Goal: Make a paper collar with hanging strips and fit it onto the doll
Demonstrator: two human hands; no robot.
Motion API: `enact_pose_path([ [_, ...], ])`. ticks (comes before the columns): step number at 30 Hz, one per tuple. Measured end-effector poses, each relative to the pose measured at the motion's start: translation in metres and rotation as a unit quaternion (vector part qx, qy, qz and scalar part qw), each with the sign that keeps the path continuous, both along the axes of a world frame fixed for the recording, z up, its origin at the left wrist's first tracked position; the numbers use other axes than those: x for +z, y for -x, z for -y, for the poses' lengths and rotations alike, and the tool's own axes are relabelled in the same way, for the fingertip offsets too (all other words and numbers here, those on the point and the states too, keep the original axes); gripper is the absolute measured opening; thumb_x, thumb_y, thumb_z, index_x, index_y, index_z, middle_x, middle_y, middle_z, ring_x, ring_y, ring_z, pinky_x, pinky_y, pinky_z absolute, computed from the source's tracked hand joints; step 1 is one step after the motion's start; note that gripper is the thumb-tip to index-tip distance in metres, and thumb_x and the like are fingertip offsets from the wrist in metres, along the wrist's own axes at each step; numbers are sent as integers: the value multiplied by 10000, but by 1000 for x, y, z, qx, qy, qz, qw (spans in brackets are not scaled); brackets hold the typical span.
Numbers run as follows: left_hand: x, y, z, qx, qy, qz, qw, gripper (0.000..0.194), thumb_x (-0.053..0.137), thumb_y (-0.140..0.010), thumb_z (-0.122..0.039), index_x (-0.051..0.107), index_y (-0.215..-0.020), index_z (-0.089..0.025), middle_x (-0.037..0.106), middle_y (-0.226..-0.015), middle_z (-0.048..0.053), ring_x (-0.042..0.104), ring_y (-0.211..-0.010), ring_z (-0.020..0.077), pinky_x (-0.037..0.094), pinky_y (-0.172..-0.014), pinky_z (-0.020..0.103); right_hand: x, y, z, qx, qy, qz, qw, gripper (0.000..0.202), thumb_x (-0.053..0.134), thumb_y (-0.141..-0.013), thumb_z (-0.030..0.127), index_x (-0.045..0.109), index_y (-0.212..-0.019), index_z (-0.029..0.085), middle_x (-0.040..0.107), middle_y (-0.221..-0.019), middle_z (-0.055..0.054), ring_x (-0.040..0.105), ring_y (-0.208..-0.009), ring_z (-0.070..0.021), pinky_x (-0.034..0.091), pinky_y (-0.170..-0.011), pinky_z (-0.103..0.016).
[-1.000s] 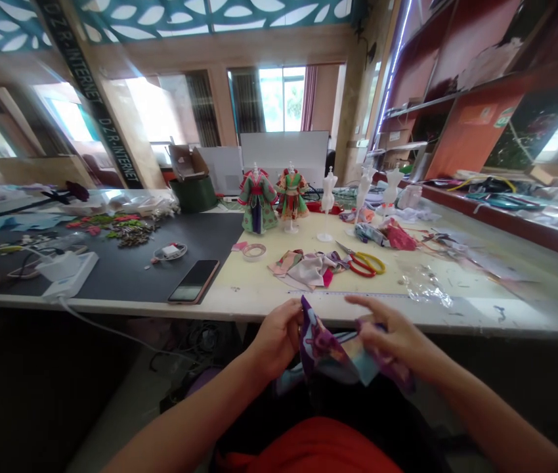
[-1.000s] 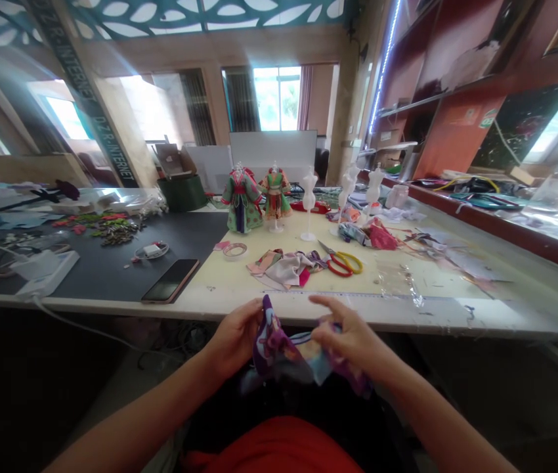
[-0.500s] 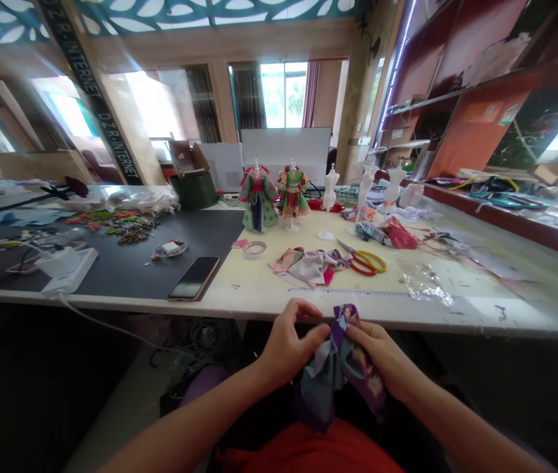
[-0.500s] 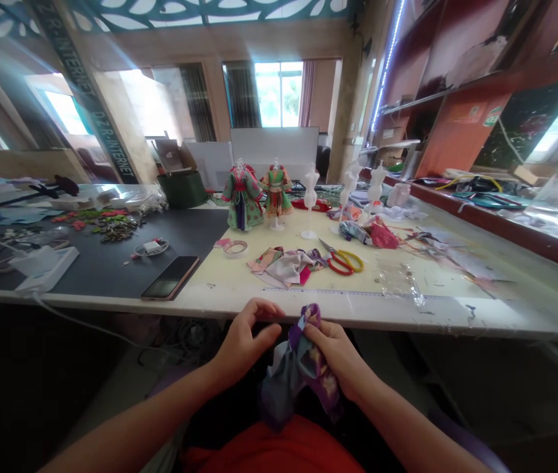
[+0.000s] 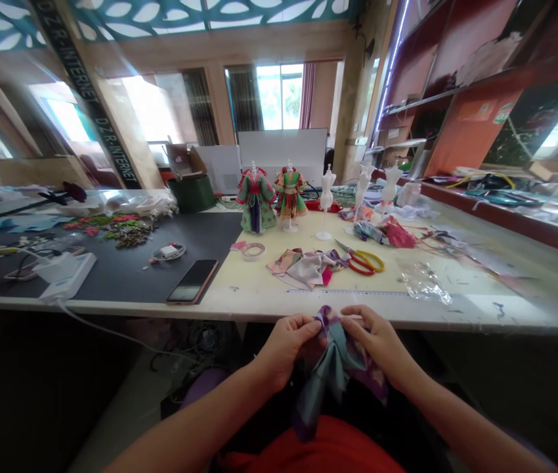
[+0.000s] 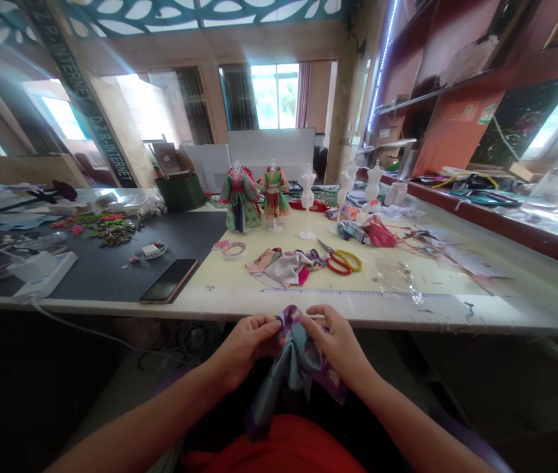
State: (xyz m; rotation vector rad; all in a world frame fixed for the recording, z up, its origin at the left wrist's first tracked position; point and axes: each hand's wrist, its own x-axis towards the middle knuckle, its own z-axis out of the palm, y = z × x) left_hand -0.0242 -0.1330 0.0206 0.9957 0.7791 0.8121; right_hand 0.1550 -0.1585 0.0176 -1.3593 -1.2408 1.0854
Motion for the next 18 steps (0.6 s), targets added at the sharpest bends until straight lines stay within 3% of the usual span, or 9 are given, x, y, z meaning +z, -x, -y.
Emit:
enact_pose_path([
  [4, 1, 0, 1, 14, 29, 34, 999, 352, 764, -663, -426, 603, -730, -119, 646, -687, 39, 616, -610, 140, 501, -623, 264, 4, 1, 8, -25, -98, 187, 977, 397, 604, -781, 526, 558, -1012, 206, 553, -606, 36, 532, -575, -154, 430, -601, -275],
  [7, 2, -1, 3, 26, 22, 47, 998, 317, 766, -673, -386, 609, -731, -117, 650, -675, 33, 611, -613, 130, 508, -628, 256, 4, 5, 14, 11, -133, 283, 950, 355, 641, -748, 503, 590, -946, 212, 527, -605, 40, 495, -556, -141, 399, -563, -261],
  [11, 3, 0, 3, 32, 12, 56, 998, 273, 753, -695, -340, 608, -729, -110, 663, -673, 49, 612, -625, 130, 509, -631, 251, 0, 8, 15, 94, -143, 329, 929, 222, 592, -812, 434, 636, -813, 217, 514, -555, 39, 456, -517, -124, 345, -521, -245],
  [18, 5, 11, -16, 105, 8, 82, 991, 194, 703, -705, -272, 578, -747, -128, 675, -711, 44, 644, -657, 154, 525, -665, 279, 3, 1, 15, 131, -167, 352, 911, 174, 519, -864, 336, 635, -817, 214, 577, -618, 13, 495, -551, -124, 354, -542, -234],
])
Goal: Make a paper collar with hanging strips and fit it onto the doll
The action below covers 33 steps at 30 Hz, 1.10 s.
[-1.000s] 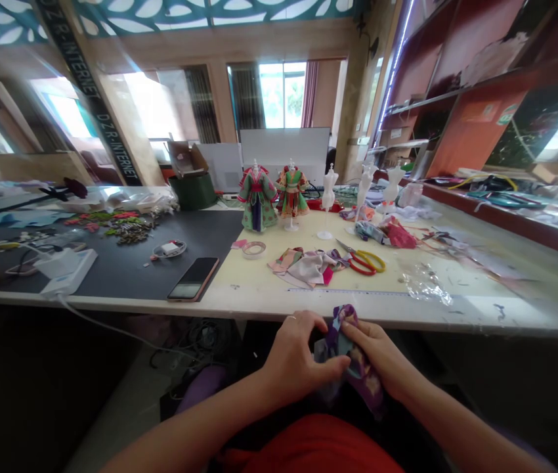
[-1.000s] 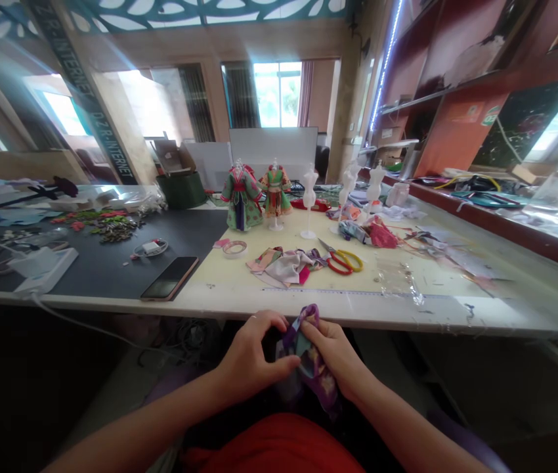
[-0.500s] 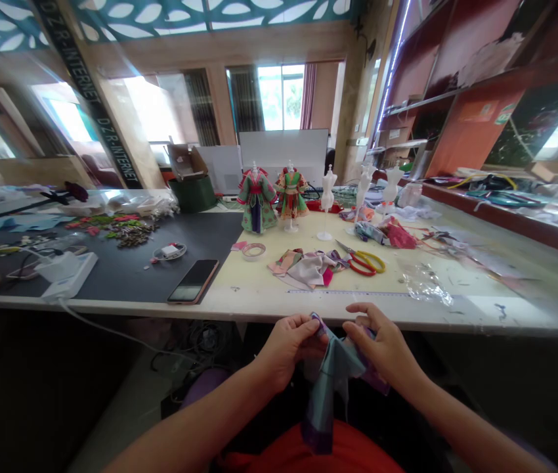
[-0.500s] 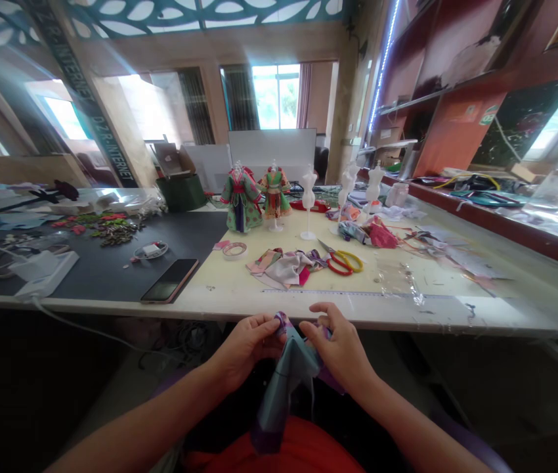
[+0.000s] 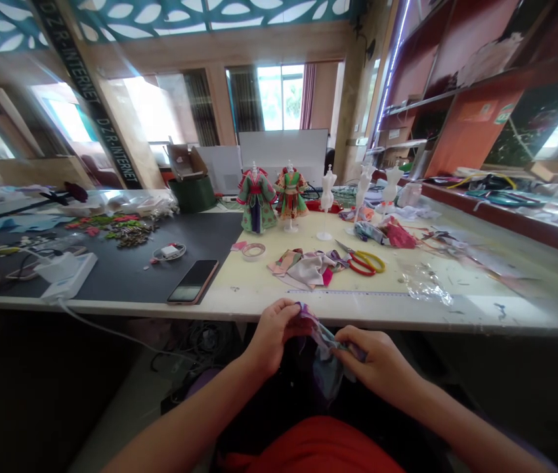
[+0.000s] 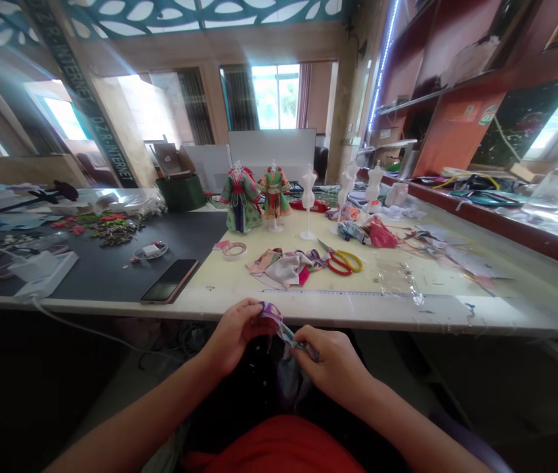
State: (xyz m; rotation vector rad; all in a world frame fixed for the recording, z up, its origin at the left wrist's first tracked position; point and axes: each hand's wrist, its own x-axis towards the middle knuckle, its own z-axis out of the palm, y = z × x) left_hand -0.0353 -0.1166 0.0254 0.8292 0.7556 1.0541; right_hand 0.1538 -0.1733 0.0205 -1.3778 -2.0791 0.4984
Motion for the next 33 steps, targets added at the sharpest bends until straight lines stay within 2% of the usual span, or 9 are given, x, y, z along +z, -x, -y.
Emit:
enact_pose_path([
  [5, 1, 9, -15, 61, 10, 36, 997, 118, 646, -711, -212, 559, -750, -143, 657, -680, 9, 632, -619, 139, 544, -643, 287, 12, -8, 0, 45, -6, 63, 997, 161, 502, -862, 280, 646, -867, 208, 613, -661, -2, 502, -558, -117, 359, -555, -228],
  [9, 3, 12, -17, 73, 25, 56, 995, 32, 566, -772, -164, 562, -781, -133, 667, -689, 28, 646, -607, 152, 552, -594, 290, 21, -13, 1, 90, 5, 97, 991, 175, 492, -875, 253, 658, -904, 206, 646, -717, -12, 529, -577, -114, 369, -566, -221],
  [13, 4, 12, -19, 74, 43, 71, 994, 98, 473, -848, -136, 557, -796, -127, 668, -679, 41, 662, -591, 161, 557, -567, 291, 28, -17, 3, 71, 26, 111, 991, 236, 571, -851, 327, 645, -1051, 228, 647, -719, 0, 556, -603, -133, 398, -582, -233],
  [17, 5, 14, -23, 71, 51, 79, 993, 162, 421, -894, -137, 548, -794, -125, 664, -665, 46, 669, -575, 168, 554, -530, 281, 37, -25, 4, 31, 56, 17, 998, 301, 615, -820, 382, 639, -1085, 240, 690, -843, -17, 620, -742, -168, 471, -678, -262],
  [20, 5, 14, -23, 64, 53, 81, 993, 151, 431, -901, -145, 545, -802, -128, 665, -676, 48, 667, -560, 165, 550, -512, 270, 43, -33, 3, -2, 45, -52, 998, 300, 597, -828, 400, 657, -1070, 234, 705, -941, -39, 642, -844, -198, 496, -747, -289],
  [24, 1, 12, -23, 46, 57, 80, 994, 96, 477, -887, -144, 540, -817, -129, 659, -681, 48, 654, -540, 156, 554, -517, 269, 46, -37, 5, -38, 35, -140, 989, 321, 622, -804, 443, 686, -1040, 235, 709, -875, -39, 644, -775, -187, 513, -720, -292],
  [26, -3, 10, -23, 40, 58, 80, 994, 59, 498, -876, -134, 543, -838, -130, 653, -679, 41, 652, -542, 151, 560, -537, 272, 47, -36, 6, -49, 57, -201, 977, 344, 657, -778, 449, 694, -1046, 236, 713, -844, -37, 645, -748, -182, 521, -699, -291],
  [28, -5, 10, -23, 34, 58, 80, 995, 45, 505, -869, -122, 549, -877, -132, 650, -686, 35, 652, -549, 147, 567, -557, 278, 49, -34, 6, -67, 94, -281, 953, 369, 707, -739, 437, 699, -1052, 242, 718, -827, -33, 647, -728, -170, 524, -668, -274],
  [33, -2, 14, -23, 11, 44, 92, 995, 152, 502, -872, -119, 561, -1011, -140, 662, -752, 41, 657, -571, 145, 576, -583, 292, 54, -30, 6, -116, 167, -464, 862, 386, 811, -637, 346, 718, -1000, 253, 723, -799, -14, 641, -643, -118, 514, -568, -200],
])
